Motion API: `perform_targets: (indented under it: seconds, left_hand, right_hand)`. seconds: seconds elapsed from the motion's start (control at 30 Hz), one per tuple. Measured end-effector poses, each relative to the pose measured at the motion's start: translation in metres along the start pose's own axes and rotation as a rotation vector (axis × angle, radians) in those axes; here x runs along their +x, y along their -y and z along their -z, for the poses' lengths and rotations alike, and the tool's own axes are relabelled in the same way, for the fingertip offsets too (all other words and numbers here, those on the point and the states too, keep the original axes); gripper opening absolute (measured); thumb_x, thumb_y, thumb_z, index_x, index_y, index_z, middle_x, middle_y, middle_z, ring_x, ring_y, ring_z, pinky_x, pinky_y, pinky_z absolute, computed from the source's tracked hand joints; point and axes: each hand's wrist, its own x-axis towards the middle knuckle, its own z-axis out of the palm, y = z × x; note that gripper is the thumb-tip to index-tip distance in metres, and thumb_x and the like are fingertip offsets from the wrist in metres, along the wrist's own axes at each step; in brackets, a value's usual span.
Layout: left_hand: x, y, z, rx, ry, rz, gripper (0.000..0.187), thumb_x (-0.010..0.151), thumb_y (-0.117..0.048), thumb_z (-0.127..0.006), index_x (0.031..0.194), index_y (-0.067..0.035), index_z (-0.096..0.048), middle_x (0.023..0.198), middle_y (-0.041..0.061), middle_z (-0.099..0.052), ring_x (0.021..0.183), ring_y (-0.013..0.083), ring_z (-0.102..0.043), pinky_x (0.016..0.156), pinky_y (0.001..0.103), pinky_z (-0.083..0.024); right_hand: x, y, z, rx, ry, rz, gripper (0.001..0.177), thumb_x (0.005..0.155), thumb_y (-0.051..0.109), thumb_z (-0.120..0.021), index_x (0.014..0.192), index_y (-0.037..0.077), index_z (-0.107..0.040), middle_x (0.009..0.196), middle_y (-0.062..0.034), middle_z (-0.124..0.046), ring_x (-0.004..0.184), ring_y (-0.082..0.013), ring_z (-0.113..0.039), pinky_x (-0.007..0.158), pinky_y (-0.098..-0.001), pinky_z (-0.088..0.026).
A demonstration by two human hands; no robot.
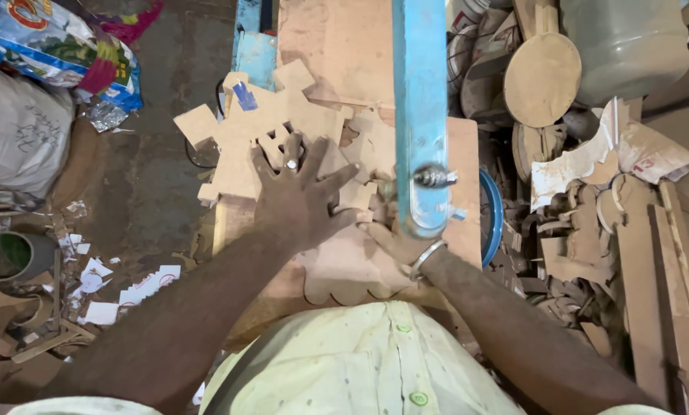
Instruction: Cutting out intricate shapes from a wooden board using a scroll saw.
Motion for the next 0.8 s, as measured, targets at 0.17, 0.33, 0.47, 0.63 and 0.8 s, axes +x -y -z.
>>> perform_targets:
  seconds: [0.17,0.33,0.47,0.63,0.8]
  left_hand:
    - [0.000,0.002,-0.001,-0.028,-0.008,0.004,0.075,0.084,-0.072,-0.056,0.151,-0.044,-0.037,0.166,0.011,-0.016,0.152,0.0417,-0.010,0.107,0.084,-0.007]
    - [-0.002,0.000,0.001,-0.044,-0.022,0.001,0.075,0.084,-0.074,-0.055,0.151,-0.045,-0.037,0.165,0.010,-0.016,0.151,0.0408,-0.010,0.107,0.084,-0.007]
    - [-0.001,-0.001,0.003,-0.027,-0.004,0.015,0.075,0.086,-0.076,-0.051,0.152,-0.045,-0.036,0.165,0.009,-0.016,0.152,0.0401,-0.011,0.108,0.083,-0.007]
    - [0.000,-0.001,0.003,-0.012,0.027,0.023,0.076,0.084,-0.075,-0.052,0.152,-0.047,-0.033,0.170,0.009,-0.013,0.151,0.0390,-0.009,0.107,0.082,-0.007]
    - [0.000,0.000,0.004,-0.015,0.023,0.013,0.076,0.086,-0.073,-0.053,0.153,-0.046,-0.032,0.166,0.008,-0.013,0.152,0.0392,-0.010,0.108,0.082,-0.008]
  right_hand:
    - [0.012,-0.015,0.019,-0.351,0.057,0.191,0.081,0.081,0.027,-0.083,0.148,0.005,-0.043,0.156,-0.0178,-0.043,0.150,-0.0385,-0.025,0.122,-0.0533,-0.018]
    - [0.028,-0.048,0.026,0.320,0.160,-0.090,0.072,0.093,0.022,-0.066,0.154,0.000,-0.034,0.122,-0.0125,-0.066,0.117,-0.0241,-0.070,0.101,-0.0375,-0.059]
    - [0.032,-0.072,0.018,1.763,0.312,-0.445,0.074,0.107,0.028,-0.067,0.166,-0.002,-0.032,0.105,-0.0141,-0.069,0.090,-0.0221,-0.069,0.069,-0.0281,-0.059]
    - [0.042,-0.041,0.031,1.653,0.208,-0.529,0.078,0.100,0.023,-0.064,0.167,-0.002,-0.030,0.106,-0.0170,-0.067,0.098,-0.0247,-0.071,0.070,-0.0279,-0.059]
    - [0.044,-0.065,0.024,2.275,0.631,-0.452,0.062,0.117,0.034,-0.060,0.165,0.010,-0.029,0.126,-0.0149,-0.065,0.107,-0.0245,-0.069,0.084,-0.0340,-0.060]
